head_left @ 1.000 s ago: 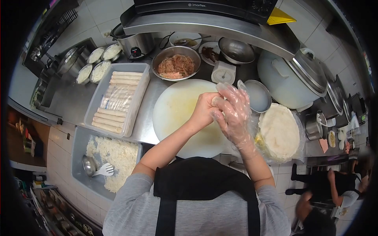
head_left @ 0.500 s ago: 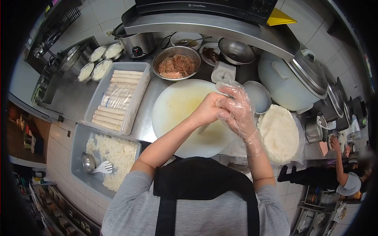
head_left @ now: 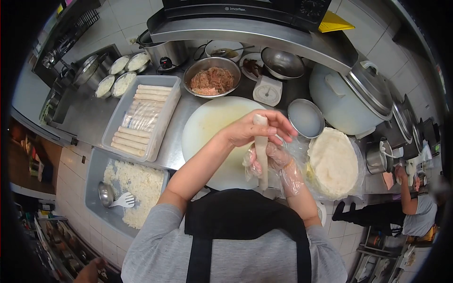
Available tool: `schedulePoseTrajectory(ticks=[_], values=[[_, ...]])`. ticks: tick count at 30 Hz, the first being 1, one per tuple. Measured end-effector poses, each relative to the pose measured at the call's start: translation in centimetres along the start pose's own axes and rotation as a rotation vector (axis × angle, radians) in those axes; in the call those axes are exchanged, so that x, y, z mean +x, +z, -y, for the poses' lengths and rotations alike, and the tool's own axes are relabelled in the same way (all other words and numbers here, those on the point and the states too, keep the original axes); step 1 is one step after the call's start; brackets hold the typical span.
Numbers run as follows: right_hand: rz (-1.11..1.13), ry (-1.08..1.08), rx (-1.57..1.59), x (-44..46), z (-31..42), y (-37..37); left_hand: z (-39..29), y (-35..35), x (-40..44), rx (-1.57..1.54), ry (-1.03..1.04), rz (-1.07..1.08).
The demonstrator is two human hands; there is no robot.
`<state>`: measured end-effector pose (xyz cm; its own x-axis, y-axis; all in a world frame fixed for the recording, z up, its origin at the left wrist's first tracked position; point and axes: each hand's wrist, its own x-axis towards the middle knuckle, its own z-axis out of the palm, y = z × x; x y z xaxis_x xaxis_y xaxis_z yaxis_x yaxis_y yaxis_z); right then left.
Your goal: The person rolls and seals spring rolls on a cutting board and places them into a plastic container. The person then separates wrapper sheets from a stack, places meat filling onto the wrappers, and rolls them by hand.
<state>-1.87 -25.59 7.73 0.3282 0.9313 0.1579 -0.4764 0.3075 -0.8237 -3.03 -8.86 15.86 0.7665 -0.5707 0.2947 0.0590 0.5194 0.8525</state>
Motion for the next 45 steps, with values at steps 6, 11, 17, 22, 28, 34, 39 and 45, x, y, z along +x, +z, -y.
schedulePoseTrajectory(ticks=[6, 11, 17, 22, 28, 34, 39, 45], values=[[-0.498, -0.126, -0.754, -1.8, 2.9, 0.3, 0.8, 0.8, -1.0, 0.165, -0.107, -0.216], [-0.709, -0.651, -1.586, -1.6, 5.6, 7.6, 1.2, 1.2, -0.5, 0.725, 0.072, -0.490], [-0.608, -0.611, -1.861, -0.1, 6.1, 8.0, 1.7, 2.5, -0.4, 0.673, 0.214, -0.522], [-0.520, -0.627, -1.992, 1.2, 7.2, 7.4, 1.9, 2.7, -1.0, 0.763, 0.184, -0.455], [-0.594, -0.788, -1.196, 0.6, 6.1, 5.7, 1.5, 3.1, -1.2, 0.589, 0.058, -0.540], [-0.427, -0.676, -1.327, 0.1, 7.0, 5.5, 1.8, 3.7, -1.6, 0.606, 0.176, -0.507], [-0.291, -0.657, -1.633, 0.5, 8.3, 5.7, 2.5, 3.4, -1.5, 0.543, 0.132, -0.483], [-0.323, -0.618, -1.260, -0.2, 7.6, 4.9, 4.1, 3.2, -1.0, 0.493, 0.140, -0.534]])
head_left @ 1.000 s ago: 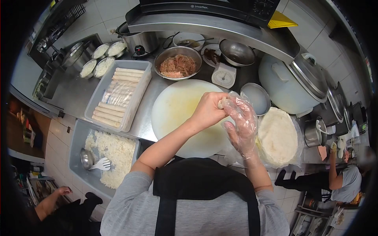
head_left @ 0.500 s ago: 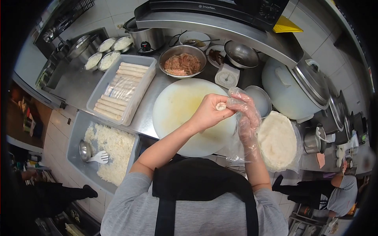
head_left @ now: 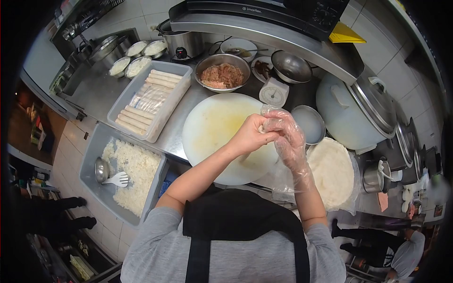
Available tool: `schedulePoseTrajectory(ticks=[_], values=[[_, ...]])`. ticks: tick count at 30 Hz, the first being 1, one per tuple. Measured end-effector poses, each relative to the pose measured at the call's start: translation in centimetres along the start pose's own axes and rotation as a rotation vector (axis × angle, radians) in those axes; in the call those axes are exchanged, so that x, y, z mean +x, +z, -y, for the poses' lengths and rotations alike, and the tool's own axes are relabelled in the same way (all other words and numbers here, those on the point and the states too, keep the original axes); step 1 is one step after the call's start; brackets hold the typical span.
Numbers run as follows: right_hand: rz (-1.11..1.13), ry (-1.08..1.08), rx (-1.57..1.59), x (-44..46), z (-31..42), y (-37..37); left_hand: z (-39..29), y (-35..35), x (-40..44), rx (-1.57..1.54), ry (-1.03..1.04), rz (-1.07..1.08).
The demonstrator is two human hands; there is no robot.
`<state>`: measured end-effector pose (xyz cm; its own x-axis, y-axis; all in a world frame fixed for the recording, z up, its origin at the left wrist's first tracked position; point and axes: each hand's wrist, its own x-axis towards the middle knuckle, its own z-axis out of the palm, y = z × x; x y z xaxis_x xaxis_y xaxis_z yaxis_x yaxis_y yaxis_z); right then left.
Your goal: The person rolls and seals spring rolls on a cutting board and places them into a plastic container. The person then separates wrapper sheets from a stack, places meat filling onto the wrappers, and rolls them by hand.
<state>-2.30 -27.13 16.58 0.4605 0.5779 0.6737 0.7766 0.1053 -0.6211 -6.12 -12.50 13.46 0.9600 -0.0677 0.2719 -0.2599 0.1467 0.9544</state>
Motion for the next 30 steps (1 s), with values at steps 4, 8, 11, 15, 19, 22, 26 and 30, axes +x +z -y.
schedulePoseTrajectory(ticks=[4, 8, 11, 15, 19, 22, 26, 30], values=[[0.041, -0.037, 0.009, -0.4, 0.0, -0.4, -0.3, 0.6, -0.1, -0.032, -0.007, 0.010], [0.098, -0.026, -0.070, -0.3, -0.3, -0.8, 1.4, 0.5, -0.2, -0.079, -0.051, 0.044], [0.010, 0.058, 0.196, 0.0, -0.4, -0.1, 2.3, -0.2, -0.2, 0.023, -0.046, 0.028], [0.180, -0.104, 0.112, 0.6, -0.8, -0.2, 0.1, 0.1, -1.0, 0.038, 0.067, -0.074], [0.183, -0.085, 0.124, 1.0, -1.0, 0.8, -0.5, -0.6, -2.3, -0.064, -0.044, -0.113], [0.187, -0.138, -0.097, 2.1, 0.3, 2.1, -0.7, -1.1, -2.8, -0.097, 0.045, -0.128], [0.121, -0.187, -0.160, 3.3, 0.5, 4.2, -0.7, -3.0, -3.4, -0.005, 0.071, -0.198], [0.163, -0.227, -0.246, 4.9, 0.7, 6.2, -1.3, -5.7, -4.1, 0.119, 0.104, -0.219]])
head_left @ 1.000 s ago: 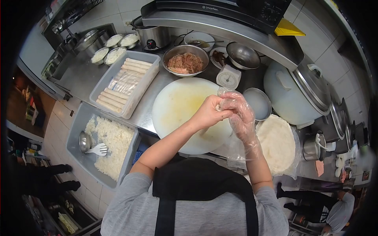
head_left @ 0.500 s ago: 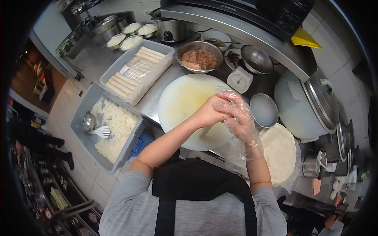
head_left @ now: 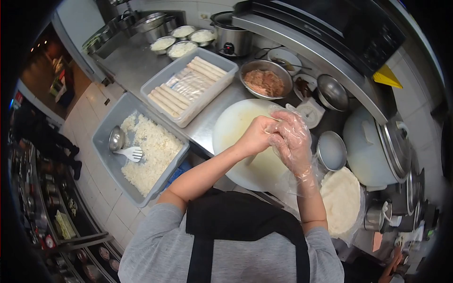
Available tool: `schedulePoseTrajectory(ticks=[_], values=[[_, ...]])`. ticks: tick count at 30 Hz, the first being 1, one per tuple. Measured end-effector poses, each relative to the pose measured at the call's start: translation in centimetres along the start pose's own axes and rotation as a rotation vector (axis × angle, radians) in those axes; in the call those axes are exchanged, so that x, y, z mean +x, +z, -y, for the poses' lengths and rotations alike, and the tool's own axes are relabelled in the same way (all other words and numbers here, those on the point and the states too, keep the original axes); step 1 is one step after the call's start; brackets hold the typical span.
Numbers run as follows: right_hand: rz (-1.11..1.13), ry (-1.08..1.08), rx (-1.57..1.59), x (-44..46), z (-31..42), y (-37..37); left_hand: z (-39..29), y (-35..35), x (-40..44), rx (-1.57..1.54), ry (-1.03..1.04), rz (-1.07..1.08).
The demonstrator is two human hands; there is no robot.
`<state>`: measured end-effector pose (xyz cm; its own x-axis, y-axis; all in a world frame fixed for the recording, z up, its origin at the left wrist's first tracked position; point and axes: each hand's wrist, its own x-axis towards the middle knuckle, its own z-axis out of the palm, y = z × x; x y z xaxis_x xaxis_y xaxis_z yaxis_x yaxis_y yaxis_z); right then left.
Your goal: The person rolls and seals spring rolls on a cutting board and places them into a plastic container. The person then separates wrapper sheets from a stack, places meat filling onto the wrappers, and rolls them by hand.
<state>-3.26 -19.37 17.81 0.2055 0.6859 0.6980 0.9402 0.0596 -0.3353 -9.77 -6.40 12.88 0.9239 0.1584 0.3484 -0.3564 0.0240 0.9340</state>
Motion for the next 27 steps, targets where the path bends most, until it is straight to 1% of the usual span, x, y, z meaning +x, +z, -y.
schedulePoseTrajectory(ticks=[3, 5, 6, 8, 9, 10, 12, 15, 16, 18, 20, 23, 24, 26, 27], values=[[0.084, -0.104, -0.112, 2.2, 1.0, 1.4, 0.0, -1.7, 0.0, -0.010, 0.108, -0.009], [0.115, -0.151, -0.169, 3.5, 1.4, 2.7, 0.4, -2.8, 0.3, -0.024, 0.161, -0.066], [0.133, -0.146, -0.143, 4.1, 1.3, 3.3, 0.5, -3.7, 0.2, -0.031, 0.187, -0.091], [0.168, -0.134, -0.095, 5.0, 0.6, 4.7, 0.8, -6.1, -0.1, -0.163, -0.012, -0.109], [0.138, 0.029, 0.319, 5.2, 0.0, 5.9, 0.7, -7.3, -0.3, -0.233, -0.112, -0.115], [0.102, 0.198, 0.730, 5.1, -0.8, 7.4, 0.3, -8.7, -0.2, -0.249, -0.139, -0.158], [0.174, 0.454, 1.176, 5.3, -1.9, 9.9, -1.3, -12.1, 0.3, -0.278, -0.186, -0.246], [0.534, 0.699, 1.261, 6.4, -3.0, 13.3, -3.6, -16.7, 0.1, -0.719, -0.067, -0.504], [0.544, 0.749, 1.307, 7.1, -3.3, 14.9, -4.0, -18.4, -0.4, -0.718, -0.075, -0.566], [0.599, 0.818, 1.343, 8.9, -4.1, 16.9, -4.5, -21.8, -2.1, -0.716, -0.097, -0.698], [0.648, 0.882, 1.341, 11.4, -5.3, 18.7, -4.4, -24.9, -5.0, -0.641, -0.079, -0.790], [0.848, 0.920, 1.155, 16.9, -7.0, 21.6, -3.6, -28.2, -10.7, -0.506, -0.050, -0.860], [0.833, 0.879, 1.027, 18.4, -7.3, 23.1, -3.5, -28.9, -12.6, -0.458, -0.042, -0.871], [0.789, 0.793, 0.776, 20.9, -7.7, 26.8, -3.3, -29.8, -15.9, -0.398, -0.060, -0.959], [0.853, 0.714, 0.644, 22.0, -7.9, 28.7, -3.2, -30.1, -17.3, -0.366, -0.070, -1.001]])
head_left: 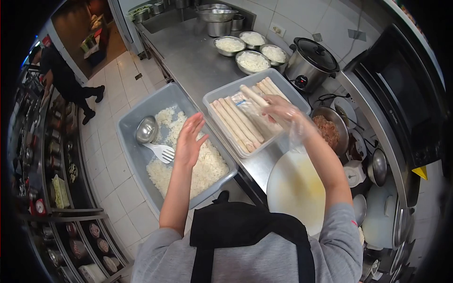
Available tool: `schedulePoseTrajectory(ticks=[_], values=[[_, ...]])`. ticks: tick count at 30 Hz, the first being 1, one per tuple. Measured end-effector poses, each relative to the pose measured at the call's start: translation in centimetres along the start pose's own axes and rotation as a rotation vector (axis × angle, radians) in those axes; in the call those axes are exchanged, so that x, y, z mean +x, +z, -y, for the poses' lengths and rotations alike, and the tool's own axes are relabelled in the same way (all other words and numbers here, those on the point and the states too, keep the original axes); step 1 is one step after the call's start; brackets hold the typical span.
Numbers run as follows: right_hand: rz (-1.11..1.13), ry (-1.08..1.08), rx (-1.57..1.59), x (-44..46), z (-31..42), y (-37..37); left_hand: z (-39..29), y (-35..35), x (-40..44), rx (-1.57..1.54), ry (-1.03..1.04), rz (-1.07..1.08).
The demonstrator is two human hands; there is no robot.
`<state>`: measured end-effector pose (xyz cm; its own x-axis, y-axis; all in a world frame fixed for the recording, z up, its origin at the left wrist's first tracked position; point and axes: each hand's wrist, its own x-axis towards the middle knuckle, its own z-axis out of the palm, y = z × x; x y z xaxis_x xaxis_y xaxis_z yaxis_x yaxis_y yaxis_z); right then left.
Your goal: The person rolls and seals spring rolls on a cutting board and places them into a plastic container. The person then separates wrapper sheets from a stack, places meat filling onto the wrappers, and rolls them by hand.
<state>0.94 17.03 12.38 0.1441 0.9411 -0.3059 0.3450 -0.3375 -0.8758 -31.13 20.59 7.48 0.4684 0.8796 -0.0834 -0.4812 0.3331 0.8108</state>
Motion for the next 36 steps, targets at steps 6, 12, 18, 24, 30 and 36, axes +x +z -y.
schedulePoseTrajectory(ticks=[6, 12, 18, 24, 30, 36], values=[[0.034, 0.083, -0.268, 7.7, -2.5, 3.5, -0.6, -4.9, -3.1, 0.079, 0.028, -0.139], [0.056, 0.003, -0.306, 10.3, -7.8, 3.0, -0.7, -6.1, -3.6, 0.079, -0.028, -0.147], [0.102, 0.210, -0.178, 7.4, -4.7, 2.2, -0.4, -5.3, -2.0, 0.125, -0.030, -0.100], [-0.017, 0.071, -0.014, 6.8, -6.6, 2.6, 0.1, -2.9, -0.2, 0.167, -0.041, -0.001], [0.109, 0.136, -0.308, 3.6, -6.2, 1.0, 1.5, 0.1, 0.7, 0.215, -0.034, 0.138], [-0.360, -0.098, -0.650, 0.2, -5.6, 0.6, 2.4, 7.0, -1.1, 0.330, 0.116, 0.309]])
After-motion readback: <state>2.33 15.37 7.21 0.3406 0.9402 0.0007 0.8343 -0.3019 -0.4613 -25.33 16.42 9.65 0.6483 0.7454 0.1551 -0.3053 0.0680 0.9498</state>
